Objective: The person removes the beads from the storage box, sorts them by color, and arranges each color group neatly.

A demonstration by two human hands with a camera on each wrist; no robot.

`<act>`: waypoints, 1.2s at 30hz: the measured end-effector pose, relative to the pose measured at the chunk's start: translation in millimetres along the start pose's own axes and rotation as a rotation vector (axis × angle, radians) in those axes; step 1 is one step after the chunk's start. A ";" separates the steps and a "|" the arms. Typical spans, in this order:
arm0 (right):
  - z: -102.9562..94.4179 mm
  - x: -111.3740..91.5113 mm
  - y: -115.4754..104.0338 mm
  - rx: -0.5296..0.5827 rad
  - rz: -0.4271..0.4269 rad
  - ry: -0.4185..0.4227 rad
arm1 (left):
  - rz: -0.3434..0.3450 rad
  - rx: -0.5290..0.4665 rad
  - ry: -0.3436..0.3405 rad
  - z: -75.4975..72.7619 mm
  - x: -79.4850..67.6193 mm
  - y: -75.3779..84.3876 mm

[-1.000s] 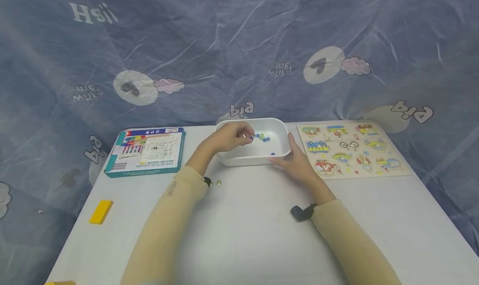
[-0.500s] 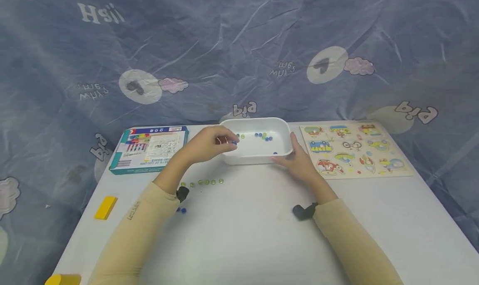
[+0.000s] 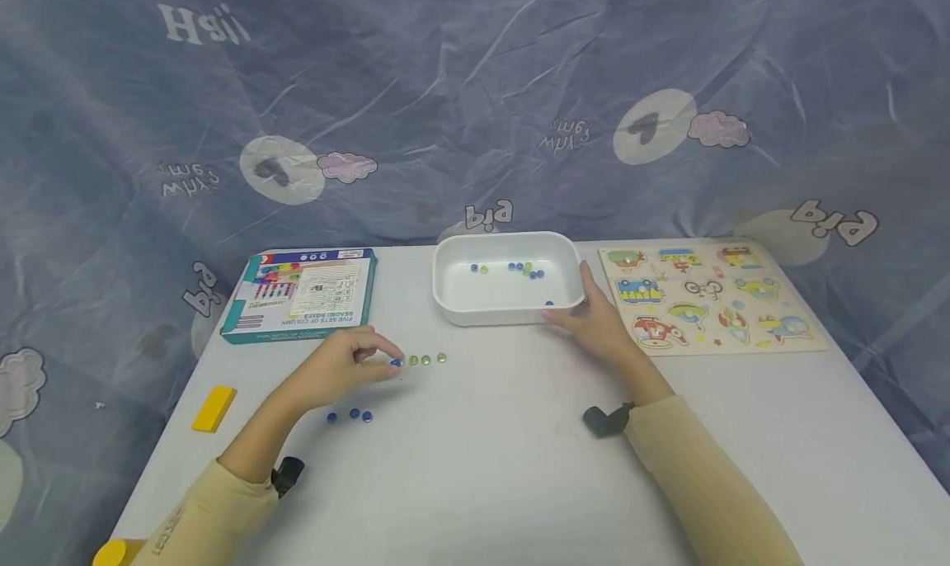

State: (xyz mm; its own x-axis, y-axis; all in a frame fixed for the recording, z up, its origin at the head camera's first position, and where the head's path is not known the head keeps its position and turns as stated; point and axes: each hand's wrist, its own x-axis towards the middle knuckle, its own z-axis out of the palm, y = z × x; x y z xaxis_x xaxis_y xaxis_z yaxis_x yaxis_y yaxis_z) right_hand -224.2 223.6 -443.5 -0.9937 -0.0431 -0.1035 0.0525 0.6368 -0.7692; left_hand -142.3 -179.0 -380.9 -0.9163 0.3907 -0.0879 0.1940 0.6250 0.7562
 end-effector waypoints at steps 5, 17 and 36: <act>-0.7 -0.9 -0.1 -0.001 -0.005 0.009 | -0.071 0.024 -0.068 18.8 -12.5 -25.8; -1.2 -0.8 0.3 -0.006 0.001 0.007 | -0.119 0.073 -0.090 33.0 -13.3 -44.7; 0.9 -0.4 -0.6 -0.001 0.000 0.006 | -0.171 0.143 -0.078 40.6 -13.6 -46.9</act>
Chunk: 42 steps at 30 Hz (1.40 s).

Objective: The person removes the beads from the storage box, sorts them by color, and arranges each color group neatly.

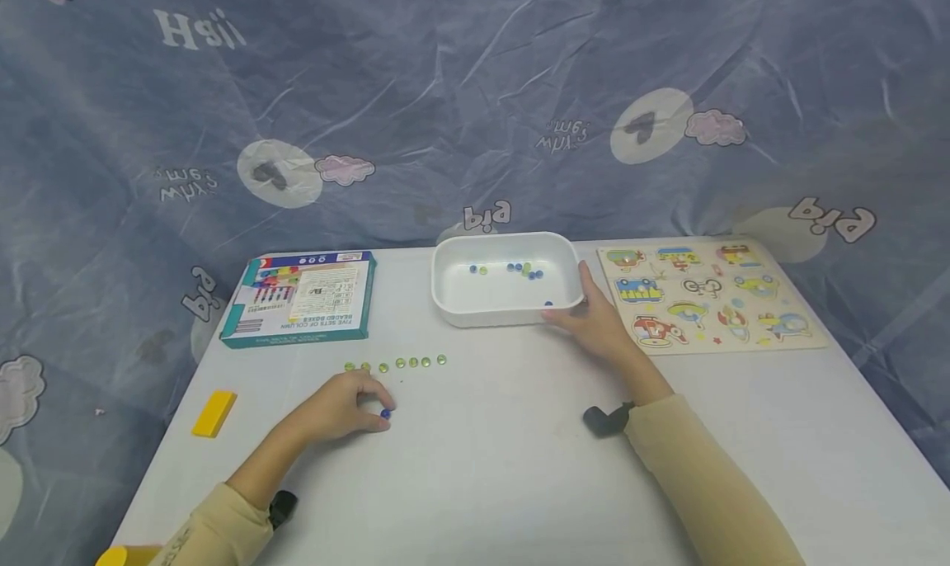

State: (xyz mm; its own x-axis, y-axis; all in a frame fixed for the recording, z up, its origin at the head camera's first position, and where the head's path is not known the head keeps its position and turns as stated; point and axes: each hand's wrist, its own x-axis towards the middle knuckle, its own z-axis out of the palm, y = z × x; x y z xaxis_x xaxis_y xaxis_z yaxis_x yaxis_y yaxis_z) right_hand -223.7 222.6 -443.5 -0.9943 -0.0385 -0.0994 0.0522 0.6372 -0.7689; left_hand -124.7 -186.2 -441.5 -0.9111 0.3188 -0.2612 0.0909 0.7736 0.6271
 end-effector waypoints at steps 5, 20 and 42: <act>-0.2 -1.1 -1.1 -0.003 -0.003 0.002 | -0.004 -0.007 0.007 1.1 0.1 0.2; -0.6 -2.7 -1.2 -0.004 0.003 -0.004 | 0.031 0.002 -0.013 -12.9 -1.0 19.1; -1.4 -2.9 -3.3 0.000 -0.026 0.005 | 0.316 0.000 0.151 -62.9 64.5 82.6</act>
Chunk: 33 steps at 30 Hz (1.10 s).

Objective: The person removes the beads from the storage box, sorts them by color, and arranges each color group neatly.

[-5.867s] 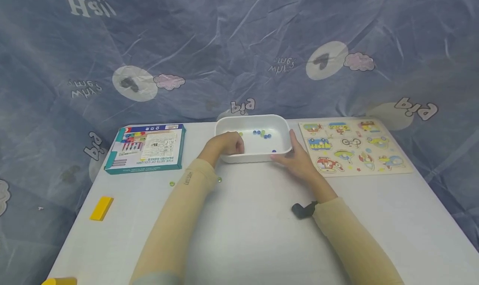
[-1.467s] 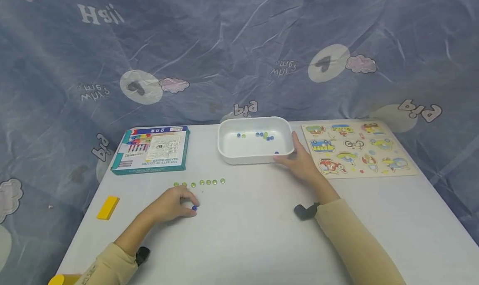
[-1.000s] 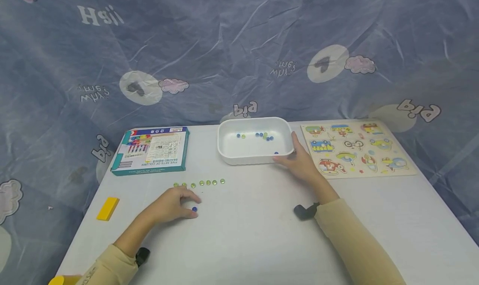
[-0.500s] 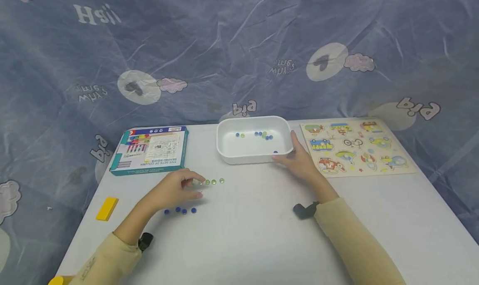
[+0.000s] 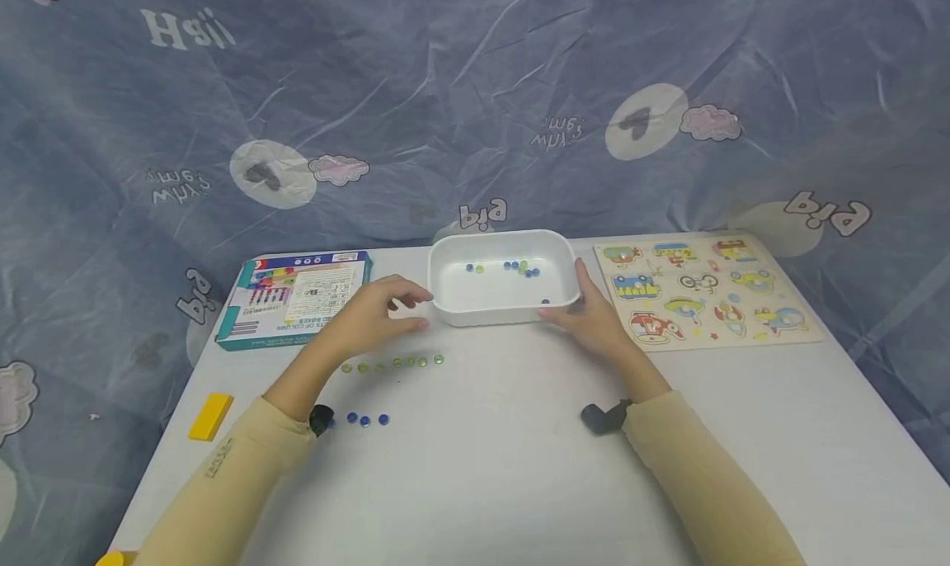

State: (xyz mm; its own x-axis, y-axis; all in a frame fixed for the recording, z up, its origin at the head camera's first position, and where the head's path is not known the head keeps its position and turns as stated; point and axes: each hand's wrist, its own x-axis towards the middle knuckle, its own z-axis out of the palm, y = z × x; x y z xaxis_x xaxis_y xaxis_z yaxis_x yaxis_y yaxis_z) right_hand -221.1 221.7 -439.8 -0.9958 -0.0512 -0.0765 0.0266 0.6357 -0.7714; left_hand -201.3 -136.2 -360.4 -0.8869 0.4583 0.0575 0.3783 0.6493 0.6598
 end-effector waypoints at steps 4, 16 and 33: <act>0.6 0.0 1.3 0.005 0.013 -0.008 | -0.009 0.001 -0.037 2.9 32.8 1.5; 3.8 2.1 6.2 0.017 0.000 -0.005 | -0.012 0.168 -0.262 22.7 101.4 1.4; 1.4 3.2 4.2 -0.010 0.006 0.004 | -0.063 0.262 -0.424 65.3 132.3 -6.5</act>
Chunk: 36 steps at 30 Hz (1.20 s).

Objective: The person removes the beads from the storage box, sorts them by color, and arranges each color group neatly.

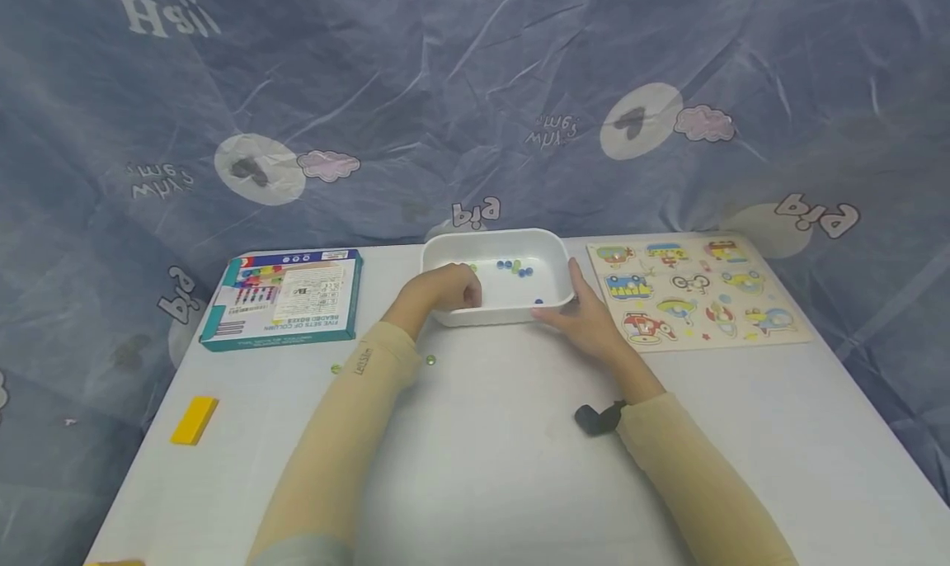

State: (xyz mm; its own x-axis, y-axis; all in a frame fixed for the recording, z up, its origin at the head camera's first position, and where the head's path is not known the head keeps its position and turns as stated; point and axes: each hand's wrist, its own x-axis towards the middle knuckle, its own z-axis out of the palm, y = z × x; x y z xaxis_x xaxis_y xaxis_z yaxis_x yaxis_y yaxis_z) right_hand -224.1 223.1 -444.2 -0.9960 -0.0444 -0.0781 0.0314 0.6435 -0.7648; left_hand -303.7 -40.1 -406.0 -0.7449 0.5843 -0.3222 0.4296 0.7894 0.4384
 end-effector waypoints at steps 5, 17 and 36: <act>0.5 0.6 -0.7 -0.007 0.002 0.006 | -0.010 -0.067 -0.008 2.0 3.2 0.4; 0.4 -2.5 -4.3 0.023 -0.003 0.006 | 0.018 -0.160 0.000 7.4 7.9 3.5; 0.4 -2.6 -4.1 0.012 -0.010 0.008 | -0.077 -0.077 -0.061 1.3 2.0 3.4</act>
State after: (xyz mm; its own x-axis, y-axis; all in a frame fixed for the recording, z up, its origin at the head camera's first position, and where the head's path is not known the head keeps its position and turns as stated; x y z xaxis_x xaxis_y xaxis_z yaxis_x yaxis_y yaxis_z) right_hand -221.6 220.3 -441.0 -0.9969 -0.0442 -0.0656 0.0228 0.6335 -0.7734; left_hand -303.1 -36.1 -406.2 -0.7409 0.5344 -0.4069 0.3297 0.8171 0.4729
